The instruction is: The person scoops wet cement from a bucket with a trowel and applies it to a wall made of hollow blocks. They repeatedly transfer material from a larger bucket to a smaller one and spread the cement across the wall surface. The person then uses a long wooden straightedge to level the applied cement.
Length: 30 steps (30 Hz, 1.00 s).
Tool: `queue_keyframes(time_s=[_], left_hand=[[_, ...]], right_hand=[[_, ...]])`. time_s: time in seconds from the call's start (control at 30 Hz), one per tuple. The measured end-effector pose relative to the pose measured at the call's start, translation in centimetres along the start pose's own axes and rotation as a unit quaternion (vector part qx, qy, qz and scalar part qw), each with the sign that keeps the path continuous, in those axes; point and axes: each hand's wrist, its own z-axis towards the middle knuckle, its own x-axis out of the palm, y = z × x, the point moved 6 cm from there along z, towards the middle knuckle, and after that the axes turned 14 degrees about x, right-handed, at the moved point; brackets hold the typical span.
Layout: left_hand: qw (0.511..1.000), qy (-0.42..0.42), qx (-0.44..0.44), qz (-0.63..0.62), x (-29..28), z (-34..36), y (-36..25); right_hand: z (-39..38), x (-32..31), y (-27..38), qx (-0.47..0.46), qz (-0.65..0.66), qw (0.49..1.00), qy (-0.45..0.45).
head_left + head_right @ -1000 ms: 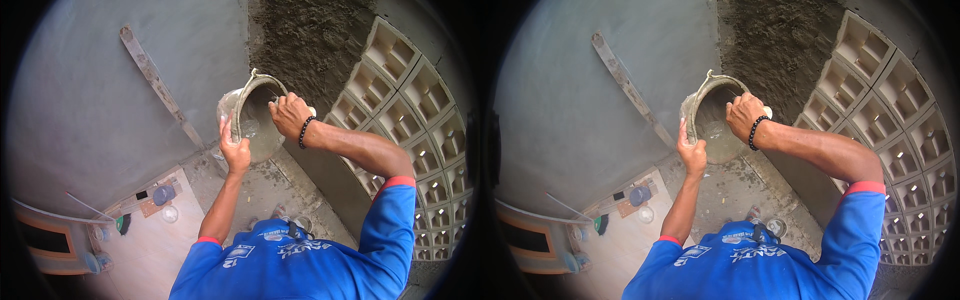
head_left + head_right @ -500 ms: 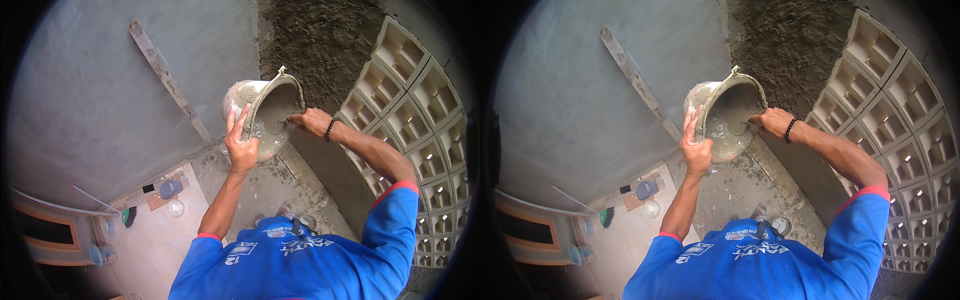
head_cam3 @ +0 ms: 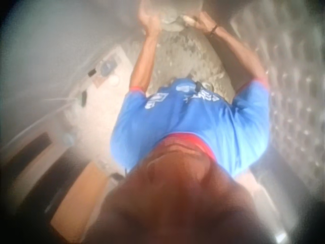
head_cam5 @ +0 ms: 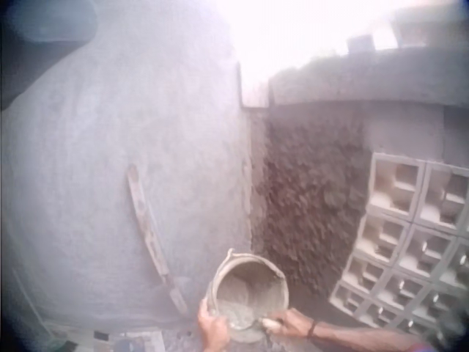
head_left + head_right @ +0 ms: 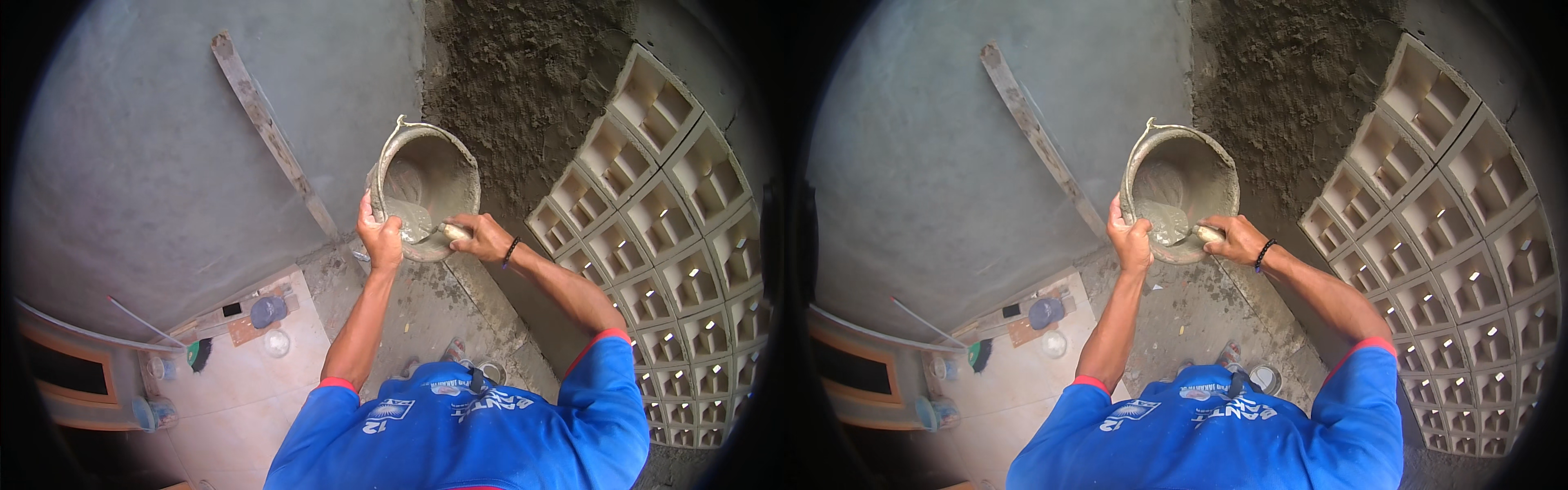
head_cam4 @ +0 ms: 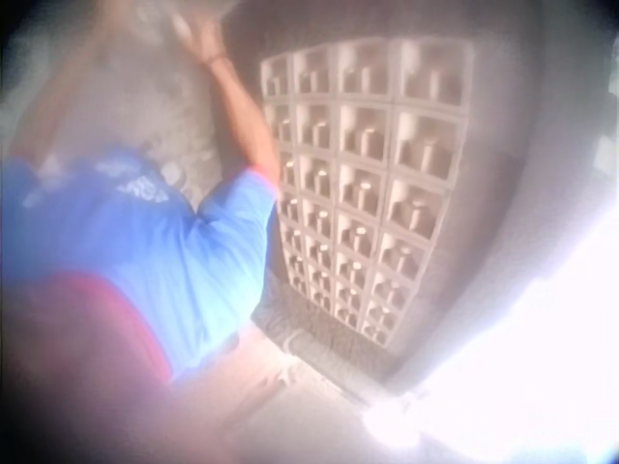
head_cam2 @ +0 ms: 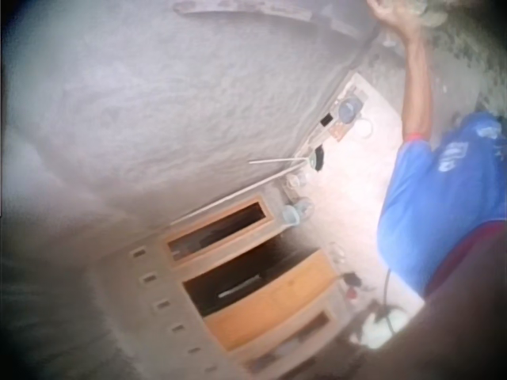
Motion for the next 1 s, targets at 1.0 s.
queue_keyframes(time_s=[1.0], left_hand=[[0.973, -0.209, -0.1, -0.022, -4.3, -5.3, 5.6]], right_hand=[[0.1, -36.4, 24.7, -0.179, -0.076, 0.981, -0.003]])
